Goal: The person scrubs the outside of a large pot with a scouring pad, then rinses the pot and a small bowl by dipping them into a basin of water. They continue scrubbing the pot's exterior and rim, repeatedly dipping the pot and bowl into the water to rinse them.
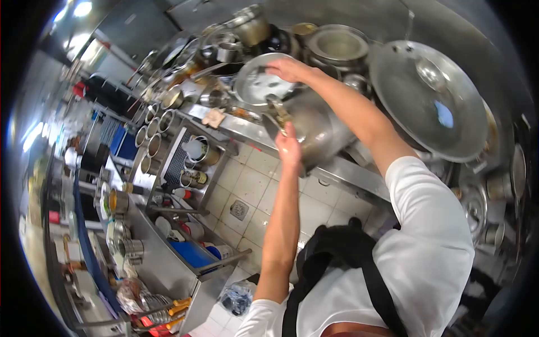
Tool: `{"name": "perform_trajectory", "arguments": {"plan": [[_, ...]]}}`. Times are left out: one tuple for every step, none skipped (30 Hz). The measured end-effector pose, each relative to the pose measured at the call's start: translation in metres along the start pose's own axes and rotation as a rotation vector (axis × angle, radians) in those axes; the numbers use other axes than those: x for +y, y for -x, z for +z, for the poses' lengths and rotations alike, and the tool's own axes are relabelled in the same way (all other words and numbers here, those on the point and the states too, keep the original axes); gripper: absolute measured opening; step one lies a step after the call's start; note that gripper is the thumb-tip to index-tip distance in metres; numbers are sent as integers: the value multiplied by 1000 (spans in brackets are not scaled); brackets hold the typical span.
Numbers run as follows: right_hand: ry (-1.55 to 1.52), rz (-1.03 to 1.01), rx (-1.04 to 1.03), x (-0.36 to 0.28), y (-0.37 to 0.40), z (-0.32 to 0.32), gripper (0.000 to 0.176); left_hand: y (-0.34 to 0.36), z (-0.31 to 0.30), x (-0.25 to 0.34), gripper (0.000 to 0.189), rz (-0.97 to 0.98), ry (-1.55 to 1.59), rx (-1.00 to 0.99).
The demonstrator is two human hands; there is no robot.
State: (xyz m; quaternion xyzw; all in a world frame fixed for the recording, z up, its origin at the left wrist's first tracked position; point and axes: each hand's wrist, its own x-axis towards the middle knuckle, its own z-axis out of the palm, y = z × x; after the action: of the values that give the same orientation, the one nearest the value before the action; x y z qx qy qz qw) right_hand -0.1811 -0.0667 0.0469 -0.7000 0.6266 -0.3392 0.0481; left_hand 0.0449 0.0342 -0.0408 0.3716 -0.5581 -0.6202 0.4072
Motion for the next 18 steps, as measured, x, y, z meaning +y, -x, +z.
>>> {"name": "perform_trajectory", "arguments": {"plan": [[63, 17, -219, 39, -29, 36, 36, -4, -7, -8, 40, -86, 40, -31], [135, 39, -437, 72, -51, 66, 37, -1, -8, -2, 41, -110, 56, -12], [343, 112, -610, 67, -54, 82, 38, -1, -11, -2, 43, -129, 26, 9], [482, 141, -823, 72, -55, 98, 41, 4, -15, 5, 45, -138, 9, 21], [506, 236, -817, 90, -50, 120, 42, 4, -20, 13, 47, -147, -4, 29], [468, 314, -819, 119, -55, 148, 48, -6, -25, 13, 47, -138, 11, 53], [504, 529, -788, 118, -60, 154, 49, -12, -30, 10, 48, -119, 16, 67], [478, 451, -888, 116, -69, 153, 48, -10, -34, 3, 50, -118, 14, 70], [440, 385, -992, 114, -74, 146, 48, -10, -39, -4, 50, -149, 17, 70], [-30, 510, -871, 118, -69, 139, 50, -18, -41, -8, 50, -171, 38, 102], [-485, 634, -692, 117, -59, 122, 52, -23, -41, -10, 50, -193, 61, 121], [-550, 776, -462, 93, -58, 109, 37, -23, -45, -10, 51, -199, 102, 49], [-633, 609, -232, 112, -56, 106, 38, -24, -47, -2, 51, -196, 150, -26], [-800, 572, -63, 85, -35, 71, 36, -20, -42, 14, 51, -216, 183, 4], [-1027, 501, 17, -9, 8, 8, 40, -14, -40, 26, 51, -235, 204, 31], [-623, 521, 134, -32, 38, -13, 38, -21, -37, 22, 51, -244, 208, -4], [-214, 527, 230, -45, 63, -28, 37, -28, -31, 12, 50, -262, 285, -22], [-52, 554, 336, -57, 93, -21, 36, -28, -32, 5, 49, -293, 344, -43]]}}
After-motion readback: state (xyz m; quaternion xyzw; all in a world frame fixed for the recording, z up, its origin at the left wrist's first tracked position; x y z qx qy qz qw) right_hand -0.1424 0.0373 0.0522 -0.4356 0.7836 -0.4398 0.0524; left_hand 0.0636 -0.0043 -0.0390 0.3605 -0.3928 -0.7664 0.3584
